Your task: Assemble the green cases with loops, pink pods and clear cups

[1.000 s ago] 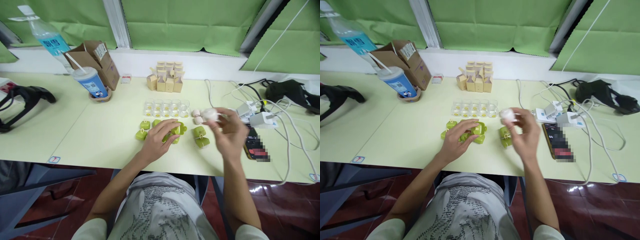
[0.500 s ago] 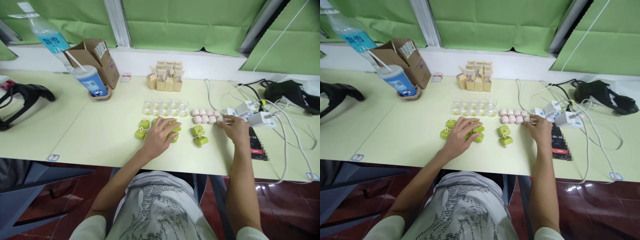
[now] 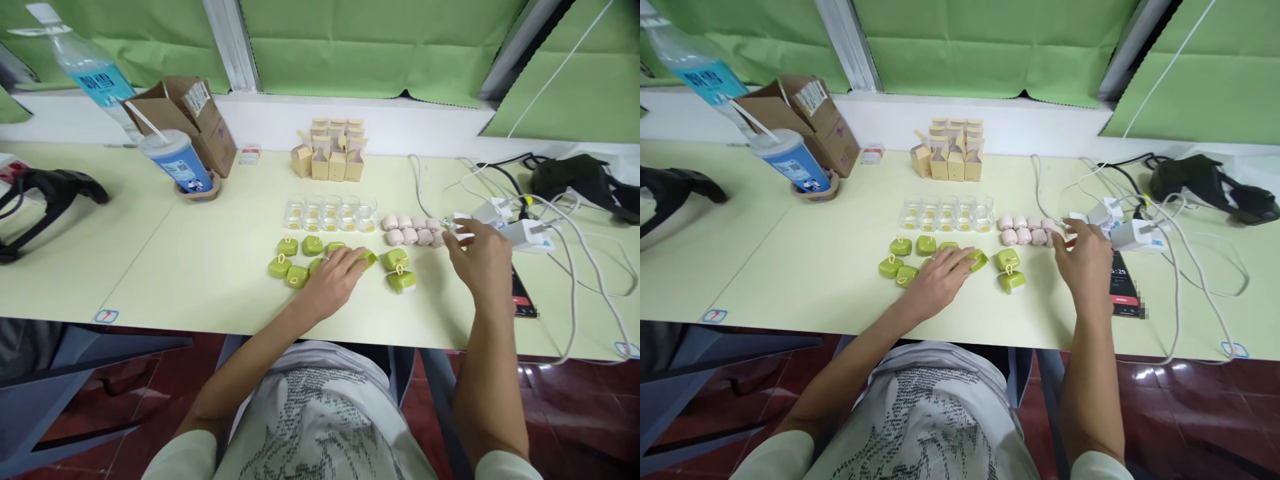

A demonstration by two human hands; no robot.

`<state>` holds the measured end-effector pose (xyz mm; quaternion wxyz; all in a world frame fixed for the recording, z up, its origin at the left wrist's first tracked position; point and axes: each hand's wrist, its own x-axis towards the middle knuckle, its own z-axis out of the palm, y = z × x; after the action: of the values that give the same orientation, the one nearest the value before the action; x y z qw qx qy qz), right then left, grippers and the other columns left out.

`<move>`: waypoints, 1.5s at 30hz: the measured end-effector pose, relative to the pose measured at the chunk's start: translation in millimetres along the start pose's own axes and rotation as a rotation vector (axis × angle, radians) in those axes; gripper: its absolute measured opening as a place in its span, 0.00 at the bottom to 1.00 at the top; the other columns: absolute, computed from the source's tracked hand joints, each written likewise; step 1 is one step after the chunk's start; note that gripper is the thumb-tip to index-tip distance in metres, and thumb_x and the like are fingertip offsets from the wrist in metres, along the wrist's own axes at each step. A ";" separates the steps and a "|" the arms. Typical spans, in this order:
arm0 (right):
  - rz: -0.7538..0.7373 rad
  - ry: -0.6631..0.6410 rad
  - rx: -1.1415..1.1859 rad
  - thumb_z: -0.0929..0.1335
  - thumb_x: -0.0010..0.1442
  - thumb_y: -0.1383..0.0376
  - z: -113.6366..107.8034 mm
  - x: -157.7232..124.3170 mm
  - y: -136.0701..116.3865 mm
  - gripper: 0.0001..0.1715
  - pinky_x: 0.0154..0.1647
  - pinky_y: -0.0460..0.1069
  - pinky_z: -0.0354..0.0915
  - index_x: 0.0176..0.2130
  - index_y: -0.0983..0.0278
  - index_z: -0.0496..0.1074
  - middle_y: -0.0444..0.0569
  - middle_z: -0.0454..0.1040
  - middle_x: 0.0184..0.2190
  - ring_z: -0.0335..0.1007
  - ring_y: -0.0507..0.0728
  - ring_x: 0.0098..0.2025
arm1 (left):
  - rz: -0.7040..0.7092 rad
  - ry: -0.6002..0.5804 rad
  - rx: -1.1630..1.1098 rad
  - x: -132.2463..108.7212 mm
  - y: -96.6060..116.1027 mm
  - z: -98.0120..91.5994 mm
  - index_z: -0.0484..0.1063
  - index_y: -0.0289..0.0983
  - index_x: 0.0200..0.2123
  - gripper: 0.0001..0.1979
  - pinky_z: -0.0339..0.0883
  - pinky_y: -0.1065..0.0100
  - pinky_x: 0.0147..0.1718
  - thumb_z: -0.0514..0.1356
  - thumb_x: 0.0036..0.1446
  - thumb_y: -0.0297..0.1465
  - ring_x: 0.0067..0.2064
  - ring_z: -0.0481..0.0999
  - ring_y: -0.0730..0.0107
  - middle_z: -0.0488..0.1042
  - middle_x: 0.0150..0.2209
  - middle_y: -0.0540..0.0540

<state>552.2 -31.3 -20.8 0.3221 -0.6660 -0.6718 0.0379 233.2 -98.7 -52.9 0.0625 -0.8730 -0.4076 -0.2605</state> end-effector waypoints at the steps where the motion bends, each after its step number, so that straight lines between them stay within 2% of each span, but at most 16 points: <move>1: -0.012 -0.032 0.009 0.69 0.72 0.43 -1.2 -6.8 -15.2 0.31 0.50 0.64 0.76 0.57 0.62 0.83 0.59 0.85 0.44 0.81 0.65 0.36 | 0.005 -0.013 0.020 -0.5 -0.3 1.4 0.79 0.34 0.59 0.15 0.80 0.48 0.58 0.58 0.76 0.23 0.63 0.79 0.51 0.81 0.66 0.37; 2: -0.032 -0.098 0.016 0.70 0.72 0.41 0.1 -14.0 -31.2 0.31 0.45 0.61 0.76 0.56 0.61 0.83 0.57 0.85 0.40 0.82 0.65 0.35 | 0.009 -0.022 0.042 -0.9 -0.8 2.3 0.80 0.34 0.57 0.12 0.80 0.48 0.57 0.59 0.76 0.24 0.62 0.79 0.49 0.82 0.64 0.36; 4: -0.101 -0.196 -0.147 0.71 0.71 0.41 8.9 -27.4 -60.7 0.30 0.39 0.60 0.74 0.56 0.60 0.83 0.58 0.86 0.42 0.82 0.67 0.37 | 0.017 -0.026 0.078 -1.6 -1.6 2.7 0.80 0.33 0.53 0.10 0.80 0.47 0.55 0.59 0.77 0.26 0.63 0.78 0.46 0.83 0.62 0.36; 6: -0.147 -0.264 -0.313 0.74 0.70 0.48 20.8 -35.9 -81.0 0.25 0.35 0.58 0.72 0.57 0.61 0.82 0.63 0.85 0.47 0.82 0.71 0.42 | 0.013 -0.018 0.083 -1.9 -2.1 1.5 0.80 0.33 0.52 0.10 0.79 0.45 0.56 0.59 0.77 0.27 0.64 0.77 0.44 0.83 0.61 0.36; 8: -0.167 -0.294 -0.351 0.74 0.69 0.57 27.8 -37.9 -89.3 0.21 0.35 0.59 0.72 0.57 0.63 0.82 0.65 0.84 0.48 0.82 0.72 0.43 | -0.009 0.012 0.039 -1.8 -2.3 -1.1 0.80 0.34 0.53 0.10 0.78 0.43 0.58 0.58 0.78 0.28 0.64 0.77 0.44 0.84 0.59 0.36; 11: -0.186 -0.243 -0.006 0.72 0.72 0.57 20.9 -33.8 -87.4 0.21 0.40 0.59 0.76 0.59 0.62 0.80 0.61 0.85 0.48 0.83 0.67 0.42 | -0.047 0.134 -0.111 -0.7 -1.7 -6.4 0.76 0.33 0.61 0.13 0.79 0.45 0.62 0.59 0.78 0.29 0.63 0.79 0.48 0.83 0.59 0.35; 13: -0.184 -0.239 0.389 0.71 0.75 0.50 10.6 -31.1 -86.1 0.23 0.45 0.57 0.79 0.61 0.58 0.78 0.57 0.85 0.54 0.84 0.64 0.48 | -0.063 0.237 -0.244 0.4 0.1 -10.3 0.70 0.34 0.68 0.22 0.79 0.46 0.64 0.63 0.78 0.35 0.65 0.79 0.50 0.81 0.62 0.33; 15: -0.178 -0.303 0.691 0.71 0.75 0.46 4.6 -31.1 -89.7 0.22 0.47 0.55 0.81 0.59 0.56 0.77 0.53 0.84 0.56 0.83 0.62 0.54 | -0.090 0.312 -0.375 1.5 2.5 -13.9 0.66 0.38 0.73 0.29 0.81 0.48 0.63 0.66 0.76 0.41 0.66 0.80 0.51 0.79 0.65 0.33; 17: -0.191 -0.367 0.832 0.72 0.74 0.44 7.6 -34.2 -98.3 0.21 0.46 0.53 0.81 0.54 0.56 0.78 0.51 0.84 0.53 0.83 0.60 0.52 | -0.112 0.368 -0.464 1.9 4.3 -17.0 0.68 0.41 0.71 0.30 0.84 0.53 0.59 0.68 0.73 0.44 0.63 0.83 0.54 0.80 0.63 0.35; 20: -0.214 -0.367 0.908 0.74 0.73 0.44 24.0 -42.8 -114.4 0.21 0.42 0.52 0.82 0.51 0.57 0.78 0.49 0.83 0.47 0.83 0.57 0.43 | -0.121 0.467 -0.455 0.9 3.3 -21.1 0.74 0.40 0.65 0.23 0.86 0.59 0.54 0.69 0.73 0.41 0.57 0.85 0.59 0.82 0.56 0.38; 22: -0.218 -0.322 0.894 0.74 0.73 0.44 34.7 -49.5 -123.6 0.21 0.40 0.52 0.83 0.51 0.57 0.79 0.49 0.85 0.47 0.85 0.58 0.43 | -0.133 0.496 -0.371 -0.7 0.3 -23.7 0.75 0.40 0.64 0.19 0.86 0.60 0.53 0.67 0.75 0.39 0.55 0.86 0.60 0.83 0.54 0.39; 25: -0.254 -0.222 0.755 0.73 0.74 0.47 42.4 -58.0 -132.2 0.20 0.34 0.52 0.83 0.54 0.58 0.81 0.51 0.87 0.49 0.87 0.59 0.41 | -0.149 0.452 -0.244 -3.0 -4.0 -26.6 0.75 0.39 0.66 0.18 0.86 0.59 0.53 0.63 0.78 0.36 0.56 0.87 0.59 0.83 0.55 0.38; 32: -0.463 0.011 0.467 0.67 0.79 0.59 50.3 -66.4 -134.9 0.14 0.40 0.53 0.84 0.55 0.59 0.80 0.52 0.89 0.43 0.87 0.58 0.35 | -0.041 0.423 -0.119 -3.2 -5.2 -27.0 0.73 0.37 0.68 0.19 0.85 0.57 0.55 0.61 0.78 0.29 0.54 0.86 0.58 0.82 0.54 0.37; 36: -0.465 0.017 0.352 0.63 0.80 0.60 56.6 -68.9 -130.8 0.16 0.40 0.54 0.83 0.55 0.58 0.79 0.52 0.89 0.41 0.88 0.60 0.37 | -0.046 0.394 -0.051 -2.6 -0.4 -22.1 0.72 0.36 0.67 0.18 0.85 0.56 0.56 0.57 0.79 0.28 0.57 0.86 0.55 0.82 0.54 0.35; 40: -0.425 -0.013 0.383 0.63 0.80 0.58 55.4 -71.3 -131.4 0.17 0.38 0.52 0.82 0.55 0.57 0.79 0.51 0.89 0.41 0.88 0.59 0.36 | -0.091 0.432 0.014 -2.8 5.0 -15.9 0.70 0.34 0.65 0.16 0.85 0.62 0.53 0.56 0.80 0.30 0.58 0.86 0.56 0.80 0.56 0.33; 45: -0.296 -0.106 0.529 0.64 0.81 0.53 50.8 -68.6 -136.9 0.18 0.42 0.53 0.83 0.55 0.58 0.79 0.52 0.87 0.46 0.86 0.58 0.38 | -0.232 0.425 -0.221 -2.0 4.2 -14.4 0.70 0.37 0.63 0.15 0.85 0.66 0.46 0.54 0.82 0.38 0.57 0.85 0.59 0.79 0.56 0.36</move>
<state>402.1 -90.2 -21.4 0.4508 -0.4510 -0.7442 0.1991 229.4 -107.4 -41.2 0.0208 -0.7477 -0.4519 -0.4861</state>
